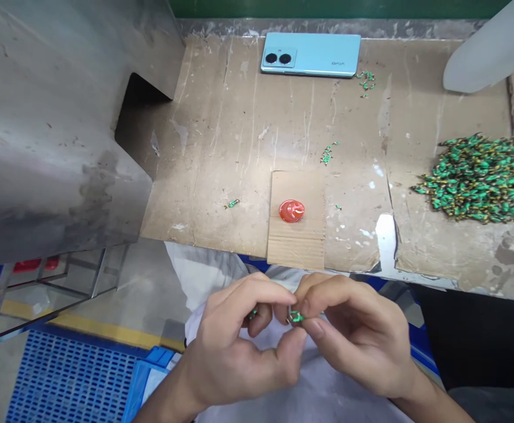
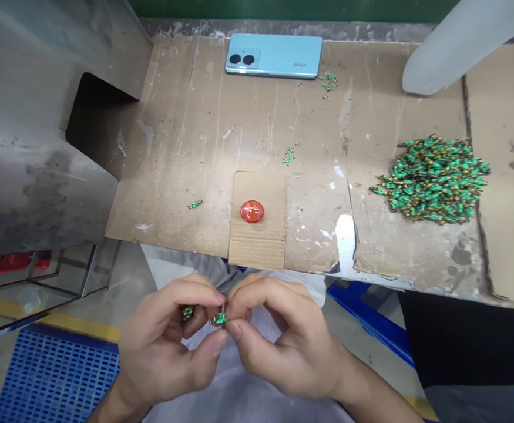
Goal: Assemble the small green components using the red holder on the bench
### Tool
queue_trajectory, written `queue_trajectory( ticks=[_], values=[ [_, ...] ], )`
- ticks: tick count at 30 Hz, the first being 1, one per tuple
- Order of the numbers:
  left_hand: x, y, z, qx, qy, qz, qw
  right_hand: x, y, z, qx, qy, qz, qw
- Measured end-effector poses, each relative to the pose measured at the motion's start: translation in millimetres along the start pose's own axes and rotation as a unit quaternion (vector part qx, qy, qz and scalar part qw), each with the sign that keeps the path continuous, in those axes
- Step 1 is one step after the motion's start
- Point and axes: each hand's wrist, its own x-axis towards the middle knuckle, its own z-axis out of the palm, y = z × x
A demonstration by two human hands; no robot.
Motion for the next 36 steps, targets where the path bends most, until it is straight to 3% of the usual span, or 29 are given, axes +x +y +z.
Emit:
queue_trajectory(
  ticks=[3,10,18,26,36],
  values=[
    [1,-4,-2.6,-0.045,-0.007,0.038,0.998,-3,-2,3,0.096,0.009,0.067,0.993],
    [-2,-9,-6.1,-0.113,-0.017,0.018,0.993,-5,-1,2,0.225,-0.03,0.15,0.962],
    [-1,-12,-10.3,-0.066,-0.021,0.07,0.995,-5,2,4,0.117,-0.048,0.04,0.991],
    [-1,-20,-10.5,-0.042,-0.021,0.148,0.988,-1,1,1,0.02,-0.073,-0.029,0.997],
    [-3,-21,-6.6,0.004,-0.023,0.171,0.985,6,-1,-5,-0.007,-0.141,-0.047,0.989]
  ],
)
